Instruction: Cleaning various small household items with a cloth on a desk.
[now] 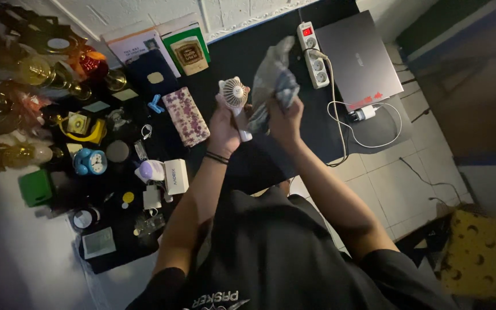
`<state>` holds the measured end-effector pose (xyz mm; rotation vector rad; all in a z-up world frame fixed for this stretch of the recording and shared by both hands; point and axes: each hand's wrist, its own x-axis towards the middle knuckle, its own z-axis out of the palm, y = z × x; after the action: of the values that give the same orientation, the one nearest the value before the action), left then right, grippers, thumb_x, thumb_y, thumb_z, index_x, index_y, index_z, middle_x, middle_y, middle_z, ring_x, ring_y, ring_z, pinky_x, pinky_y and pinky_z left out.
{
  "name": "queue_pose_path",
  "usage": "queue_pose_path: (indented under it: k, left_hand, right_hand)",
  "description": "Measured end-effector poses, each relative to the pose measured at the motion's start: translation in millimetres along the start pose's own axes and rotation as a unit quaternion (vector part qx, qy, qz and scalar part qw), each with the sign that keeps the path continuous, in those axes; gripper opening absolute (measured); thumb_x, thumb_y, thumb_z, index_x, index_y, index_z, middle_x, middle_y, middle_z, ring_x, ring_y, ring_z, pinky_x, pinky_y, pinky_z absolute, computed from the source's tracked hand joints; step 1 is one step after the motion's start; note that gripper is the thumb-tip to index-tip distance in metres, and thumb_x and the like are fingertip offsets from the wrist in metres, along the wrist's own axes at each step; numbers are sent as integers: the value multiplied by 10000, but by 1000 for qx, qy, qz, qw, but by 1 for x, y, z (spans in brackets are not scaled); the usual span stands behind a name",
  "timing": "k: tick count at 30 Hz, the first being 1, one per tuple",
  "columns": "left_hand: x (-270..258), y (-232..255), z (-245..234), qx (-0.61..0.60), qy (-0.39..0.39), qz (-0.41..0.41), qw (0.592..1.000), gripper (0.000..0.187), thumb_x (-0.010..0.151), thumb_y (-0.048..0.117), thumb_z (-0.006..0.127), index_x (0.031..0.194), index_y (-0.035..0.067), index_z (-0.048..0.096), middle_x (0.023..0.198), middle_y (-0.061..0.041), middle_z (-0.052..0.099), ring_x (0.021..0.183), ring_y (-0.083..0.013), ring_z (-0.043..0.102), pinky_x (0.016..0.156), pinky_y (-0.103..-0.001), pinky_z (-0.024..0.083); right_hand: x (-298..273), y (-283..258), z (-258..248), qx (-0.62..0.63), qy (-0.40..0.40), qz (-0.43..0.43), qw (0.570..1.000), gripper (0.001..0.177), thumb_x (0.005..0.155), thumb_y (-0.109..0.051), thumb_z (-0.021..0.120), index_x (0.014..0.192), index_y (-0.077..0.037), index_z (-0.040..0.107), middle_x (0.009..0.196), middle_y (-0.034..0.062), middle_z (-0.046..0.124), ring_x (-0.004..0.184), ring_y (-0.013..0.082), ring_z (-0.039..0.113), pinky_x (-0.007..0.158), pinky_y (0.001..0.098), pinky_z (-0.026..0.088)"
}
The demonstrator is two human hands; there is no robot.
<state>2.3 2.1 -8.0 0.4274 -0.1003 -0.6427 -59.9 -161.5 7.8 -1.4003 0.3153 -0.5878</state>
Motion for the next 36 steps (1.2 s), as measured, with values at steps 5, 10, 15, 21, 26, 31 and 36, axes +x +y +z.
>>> queue_pose_path:
  k: [5,10,15,21,26,31,36]
  left_hand:
    - [2,-22,-21,49,99,-12,994,585,1075,527,457,1464,93,502,1376,-100,603,1260,-236,612,1067,-425,534]
    - [-8,-17,10,53,69,-31,996,557,1075,473,446,1477,92,499,1405,-93,600,1302,-232,591,1096,-413,507]
    - [-8,-23,0,85,42,-12,995,559,1104,478,440,1481,68,486,1393,-107,589,1289,-242,591,1090,-430,515]
    - [-4,-33,-25,200,131,7,971,477,1058,339,567,1451,76,515,1371,-97,595,1213,-245,611,1036,-436,521]
    - [-11,-29,24,124,75,-7,989,507,1056,422,476,1416,72,549,1321,-80,644,1226,-201,634,1036,-385,534]
    - [2,-46,-27,82,53,-2,995,445,1103,387,497,1423,81,540,1322,-82,627,1217,-206,613,1047,-389,522]
    - [-7,-35,25,135,83,-34,987,520,1104,466,423,1431,77,533,1319,-64,616,1232,-192,602,1051,-378,513]
  right_hand:
    - [-17,-70,43,-350,-155,-279,880,512,807,-37,743,1309,-10,647,1491,220,510,1397,337,459,1106,482,455]
    - [-7,-51,45,-345,-94,-195,913,420,899,-117,733,1314,-105,669,1523,220,532,1461,398,453,1197,532,404]
    - [-12,-22,35,-204,-67,-12,977,438,942,-181,697,1358,-80,606,1507,249,528,1443,437,489,1199,536,421]
    - [-17,-34,30,-430,-167,-324,826,485,859,-24,663,1342,-66,681,1567,194,485,1491,451,361,1233,569,329]
    - [-2,-23,18,-315,-119,-120,934,348,969,-82,674,1317,-70,675,1566,160,503,1534,343,406,1268,513,398]
    - [-16,-59,17,-394,-162,-314,848,398,906,-75,695,1303,-55,682,1522,188,509,1500,403,351,1227,565,330]
    - [2,-39,11,-386,-149,-222,883,379,937,-59,663,1316,-44,667,1524,197,513,1455,386,435,1188,514,393]
